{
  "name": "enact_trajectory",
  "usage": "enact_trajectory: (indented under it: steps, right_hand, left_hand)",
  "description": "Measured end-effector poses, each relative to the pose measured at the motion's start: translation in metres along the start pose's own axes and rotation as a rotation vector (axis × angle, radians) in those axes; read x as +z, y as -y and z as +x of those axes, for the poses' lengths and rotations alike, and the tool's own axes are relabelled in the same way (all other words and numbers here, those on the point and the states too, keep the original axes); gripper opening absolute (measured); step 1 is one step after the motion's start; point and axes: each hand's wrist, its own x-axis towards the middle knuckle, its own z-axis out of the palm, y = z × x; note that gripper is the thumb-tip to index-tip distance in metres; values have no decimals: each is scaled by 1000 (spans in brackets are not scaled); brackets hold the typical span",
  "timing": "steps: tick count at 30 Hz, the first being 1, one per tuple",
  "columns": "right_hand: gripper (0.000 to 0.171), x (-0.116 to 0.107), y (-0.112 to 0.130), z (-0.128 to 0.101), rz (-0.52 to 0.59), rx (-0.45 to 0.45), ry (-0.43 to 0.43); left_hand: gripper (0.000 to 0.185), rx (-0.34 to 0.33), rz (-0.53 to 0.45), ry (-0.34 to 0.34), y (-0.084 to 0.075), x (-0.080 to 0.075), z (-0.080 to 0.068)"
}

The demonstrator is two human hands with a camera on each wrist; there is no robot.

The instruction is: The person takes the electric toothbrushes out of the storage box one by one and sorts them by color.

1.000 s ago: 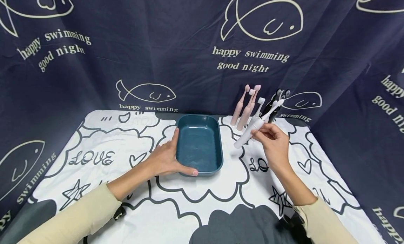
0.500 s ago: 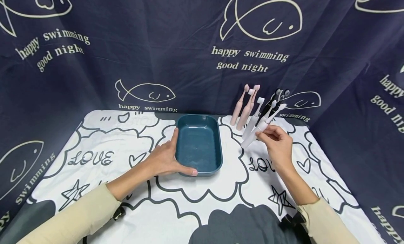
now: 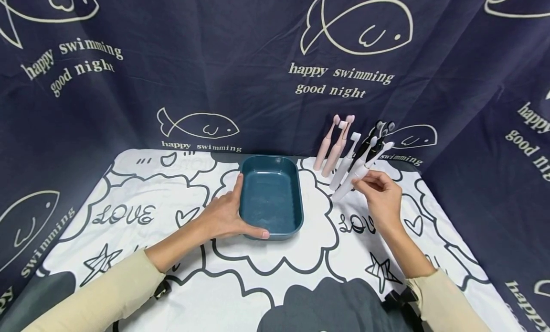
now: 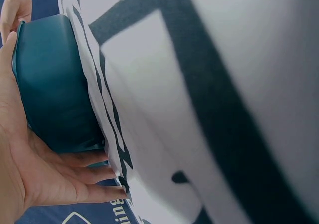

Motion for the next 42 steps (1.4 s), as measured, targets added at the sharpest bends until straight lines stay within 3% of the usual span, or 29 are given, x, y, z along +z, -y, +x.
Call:
enact_trajectory:
  steps: [13, 26, 42]
  right_hand:
    - [21, 0, -3, 0, 6, 27, -1]
    - [23, -3, -9, 5, -123, -12, -12]
    - [30, -2, -18, 8, -182, -38, -23]
  left_hand:
    - [181, 3, -1, -3, 0, 0, 0]
    - [182, 11, -6, -14, 0, 1, 0]
    - [181, 11, -7, -12, 0, 0, 0]
